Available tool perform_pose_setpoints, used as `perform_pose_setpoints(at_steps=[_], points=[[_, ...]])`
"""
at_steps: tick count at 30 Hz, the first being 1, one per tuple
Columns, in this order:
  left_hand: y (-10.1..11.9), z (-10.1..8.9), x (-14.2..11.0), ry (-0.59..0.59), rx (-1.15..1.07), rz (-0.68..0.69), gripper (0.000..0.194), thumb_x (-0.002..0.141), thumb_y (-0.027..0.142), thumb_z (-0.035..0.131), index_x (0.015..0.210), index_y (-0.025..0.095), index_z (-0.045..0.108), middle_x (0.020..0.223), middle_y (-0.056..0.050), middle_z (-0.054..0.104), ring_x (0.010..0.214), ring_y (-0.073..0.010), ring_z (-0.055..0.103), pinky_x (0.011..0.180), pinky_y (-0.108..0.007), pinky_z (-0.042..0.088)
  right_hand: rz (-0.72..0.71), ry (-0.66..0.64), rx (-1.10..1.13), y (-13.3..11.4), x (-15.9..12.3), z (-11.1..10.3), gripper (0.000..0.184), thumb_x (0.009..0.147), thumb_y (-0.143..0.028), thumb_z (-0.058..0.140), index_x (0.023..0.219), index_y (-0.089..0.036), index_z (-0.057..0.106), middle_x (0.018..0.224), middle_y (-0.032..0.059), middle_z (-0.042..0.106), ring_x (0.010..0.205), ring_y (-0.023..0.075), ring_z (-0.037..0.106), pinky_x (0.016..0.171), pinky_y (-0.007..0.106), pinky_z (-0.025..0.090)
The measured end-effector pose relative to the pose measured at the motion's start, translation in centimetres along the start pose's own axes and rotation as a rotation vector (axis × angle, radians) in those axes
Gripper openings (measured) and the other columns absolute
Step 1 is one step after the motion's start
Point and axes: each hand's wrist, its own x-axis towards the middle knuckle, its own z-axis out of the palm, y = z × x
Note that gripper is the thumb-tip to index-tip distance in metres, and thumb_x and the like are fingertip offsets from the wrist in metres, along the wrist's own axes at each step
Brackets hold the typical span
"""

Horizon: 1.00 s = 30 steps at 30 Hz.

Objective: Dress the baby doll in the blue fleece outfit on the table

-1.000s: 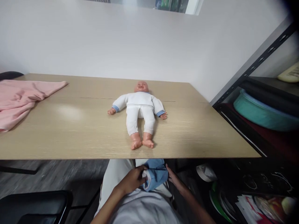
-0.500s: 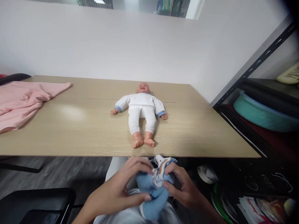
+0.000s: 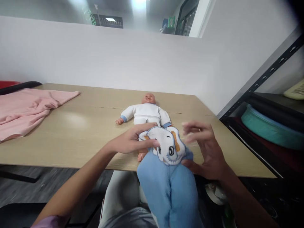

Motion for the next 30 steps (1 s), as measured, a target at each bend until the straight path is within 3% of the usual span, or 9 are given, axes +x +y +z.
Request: perform_pose_setpoints(at_steps=[2, 4, 8, 12, 16, 20, 24, 26, 30], points=[[1.7, -1.5, 1.1, -0.016, 0.214, 0.175, 0.023, 0.109, 0.042, 0.072, 0.113, 0.020, 0.078, 0.108, -0.009, 0.076, 0.100, -0.0220, 0.071, 0.093, -0.032, 0.058, 0.070, -0.124, 0.071, 1.9, 2.1, -0.6, 0.096, 0.078, -0.030, 0.102, 0.158, -0.041, 0.051, 0.170, 0.0109, 0.048, 0.161, 0.0395, 0.045, 0.130, 0.059, 0.043], [3.1, -2.7, 2.3, -0.091, 0.370, 0.273, 0.021, 0.112, 0.038, 0.066, 0.111, 0.020, 0.077, 0.105, -0.009, 0.076, 0.098, -0.0211, 0.070, 0.092, -0.031, 0.055, 0.177, -0.359, 0.174, 3.9, 4.7, -1.0, 0.112, 0.080, -0.035, 0.103, 0.170, -0.040, 0.037, 0.167, 0.0122, 0.055, 0.157, 0.0355, 0.053, 0.126, 0.054, 0.050], [4.4, -4.8, 4.1, -0.188, 0.461, 0.259, 0.021, 0.113, 0.039, 0.066, 0.107, 0.021, 0.072, 0.081, -0.001, 0.069, 0.073, -0.0148, 0.062, 0.072, -0.025, 0.049, 0.233, -0.654, 0.265, 6.8, 9.0, -1.0, 0.073, 0.078, -0.045, 0.104, 0.140, -0.026, 0.071, 0.122, 0.0062, 0.079, 0.116, 0.0284, 0.075, 0.104, 0.040, 0.061], [3.5, -7.6, 4.4, -0.169, 0.401, 0.132, 0.032, 0.100, 0.042, 0.083, 0.124, 0.021, 0.074, 0.100, -0.003, 0.076, 0.084, -0.0158, 0.068, 0.075, -0.023, 0.053, 0.176, -0.467, 0.376, 8.0, 10.5, -0.6, 0.038, 0.084, -0.050, 0.098, 0.093, -0.023, 0.073, 0.087, -0.0011, 0.068, 0.080, 0.0189, 0.066, 0.075, 0.031, 0.057], [1.2, -10.0, 4.8, -0.220, 0.239, -0.014, 0.034, 0.092, 0.045, 0.091, 0.113, 0.021, 0.079, 0.095, -0.002, 0.078, 0.082, -0.0165, 0.070, 0.077, -0.024, 0.057, 0.185, -0.184, 0.426, 8.8, 10.9, -0.8, 0.035, 0.094, -0.056, 0.087, 0.094, -0.027, 0.067, 0.099, 0.0008, 0.071, 0.089, 0.0208, 0.068, 0.081, 0.033, 0.060], [-0.2, -9.9, 6.3, -0.123, 0.137, -0.022, 0.037, 0.099, 0.056, 0.082, 0.101, 0.020, 0.077, 0.078, -0.002, 0.072, 0.087, -0.0198, 0.074, 0.083, -0.027, 0.063, 0.328, -0.357, 0.244, 10.1, 11.8, -0.8, 0.063, 0.088, -0.057, 0.095, 0.138, -0.028, 0.072, 0.126, 0.0053, 0.079, 0.117, 0.0281, 0.075, 0.106, 0.042, 0.062], [-1.0, -9.6, 7.7, -0.026, 0.139, -0.032, 0.040, 0.103, 0.059, 0.077, 0.117, 0.021, 0.076, 0.073, -0.001, 0.066, 0.080, -0.0191, 0.074, 0.073, -0.023, 0.063, 0.390, -0.661, 0.109, 11.0, 12.2, -0.1, 0.071, 0.073, -0.054, 0.104, 0.134, -0.025, 0.081, 0.141, 0.0068, 0.079, 0.136, 0.0354, 0.072, 0.122, 0.047, 0.057], [-1.6, -10.3, 7.8, -0.111, 0.129, -0.075, 0.042, 0.100, 0.058, 0.081, 0.118, 0.020, 0.078, 0.073, -0.001, 0.067, 0.074, -0.0182, 0.073, 0.065, -0.021, 0.061, 0.414, -0.644, 0.151, 11.1, 12.0, 0.3, 0.062, 0.077, -0.051, 0.103, 0.131, -0.027, 0.084, 0.139, 0.0039, 0.081, 0.135, 0.0344, 0.073, 0.121, 0.045, 0.059], [-3.0, -12.2, 7.5, -0.288, 0.062, -0.129, 0.043, 0.081, 0.051, 0.100, 0.094, 0.016, 0.079, 0.073, -0.001, 0.070, 0.066, -0.0160, 0.071, 0.058, -0.020, 0.059, 0.459, -0.386, 0.388, 11.4, 11.6, 0.9, 0.049, 0.095, -0.053, 0.089, 0.135, -0.026, 0.082, 0.139, 0.0041, 0.081, 0.134, 0.0321, 0.075, 0.119, 0.048, 0.061]])
